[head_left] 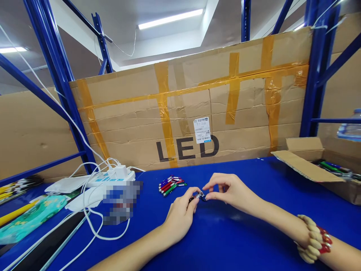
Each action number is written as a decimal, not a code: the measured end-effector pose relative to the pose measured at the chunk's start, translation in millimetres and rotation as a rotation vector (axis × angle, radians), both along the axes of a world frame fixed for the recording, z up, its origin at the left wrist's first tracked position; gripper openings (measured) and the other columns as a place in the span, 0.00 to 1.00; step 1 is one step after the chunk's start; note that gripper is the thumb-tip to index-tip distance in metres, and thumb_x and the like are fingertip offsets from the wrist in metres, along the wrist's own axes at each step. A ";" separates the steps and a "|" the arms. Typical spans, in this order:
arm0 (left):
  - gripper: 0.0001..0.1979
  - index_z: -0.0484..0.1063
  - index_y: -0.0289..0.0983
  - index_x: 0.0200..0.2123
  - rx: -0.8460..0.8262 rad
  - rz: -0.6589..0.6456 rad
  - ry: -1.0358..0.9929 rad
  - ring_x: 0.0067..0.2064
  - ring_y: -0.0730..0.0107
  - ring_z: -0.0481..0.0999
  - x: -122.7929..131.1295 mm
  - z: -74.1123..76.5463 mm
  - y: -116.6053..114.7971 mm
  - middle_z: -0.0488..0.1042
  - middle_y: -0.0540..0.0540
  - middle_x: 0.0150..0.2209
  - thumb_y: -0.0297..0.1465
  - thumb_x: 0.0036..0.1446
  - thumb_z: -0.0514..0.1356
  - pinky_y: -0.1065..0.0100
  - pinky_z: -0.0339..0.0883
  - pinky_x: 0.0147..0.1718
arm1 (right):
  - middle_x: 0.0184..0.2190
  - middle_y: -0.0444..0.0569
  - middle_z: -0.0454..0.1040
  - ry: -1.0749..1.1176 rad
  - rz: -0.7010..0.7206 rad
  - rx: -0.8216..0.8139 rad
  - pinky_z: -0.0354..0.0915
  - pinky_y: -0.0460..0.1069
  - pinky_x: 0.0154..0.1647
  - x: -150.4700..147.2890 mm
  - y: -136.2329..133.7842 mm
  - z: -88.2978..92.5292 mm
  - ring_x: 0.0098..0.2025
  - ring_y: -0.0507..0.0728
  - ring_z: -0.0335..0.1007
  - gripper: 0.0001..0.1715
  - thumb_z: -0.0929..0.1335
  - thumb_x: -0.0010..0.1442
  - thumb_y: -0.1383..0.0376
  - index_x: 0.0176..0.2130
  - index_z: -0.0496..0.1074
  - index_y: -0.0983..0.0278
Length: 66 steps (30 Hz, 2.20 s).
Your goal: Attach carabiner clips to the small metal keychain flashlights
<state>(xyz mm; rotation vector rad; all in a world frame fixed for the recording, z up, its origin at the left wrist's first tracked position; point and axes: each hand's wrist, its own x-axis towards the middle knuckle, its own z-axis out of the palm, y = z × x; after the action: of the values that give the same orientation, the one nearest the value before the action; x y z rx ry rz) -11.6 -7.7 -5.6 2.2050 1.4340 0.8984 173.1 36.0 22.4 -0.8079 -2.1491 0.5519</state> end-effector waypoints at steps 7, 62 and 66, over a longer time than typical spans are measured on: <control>0.13 0.65 0.41 0.44 0.034 -0.032 0.055 0.27 0.74 0.66 0.6 2.8 -2.9 0.65 0.54 0.24 0.32 0.61 0.44 0.74 0.57 0.28 | 0.27 0.45 0.72 -0.124 0.048 0.217 0.56 0.43 0.23 2.8 1.8 -6.8 0.26 0.50 0.65 0.13 0.67 0.54 0.55 0.32 0.77 0.59; 0.04 0.55 0.40 0.33 0.112 -0.226 0.171 0.32 0.70 0.71 -2.3 0.3 -10.6 0.72 0.47 0.36 0.25 0.59 0.45 0.73 0.59 0.29 | 0.21 0.42 0.69 0.001 0.023 -0.344 0.54 0.42 0.17 -4.0 -9.3 -6.2 0.17 0.46 0.58 0.06 0.71 0.43 0.66 0.20 0.73 0.67; 0.04 0.54 0.40 0.32 0.138 -0.229 0.168 0.30 0.71 0.71 -2.4 -1.9 -9.7 0.72 0.47 0.35 0.25 0.59 0.46 0.73 0.60 0.28 | 0.14 0.40 0.65 -0.021 0.049 -0.500 0.52 0.42 0.14 -3.6 -8.3 -6.1 0.13 0.46 0.56 0.12 0.71 0.43 0.60 0.22 0.72 0.68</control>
<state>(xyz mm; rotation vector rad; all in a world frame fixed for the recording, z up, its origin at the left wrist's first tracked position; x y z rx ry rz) -14.0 -17.5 -7.5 2.5381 1.1865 0.7693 169.4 27.7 16.3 -1.0269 -2.0775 1.1377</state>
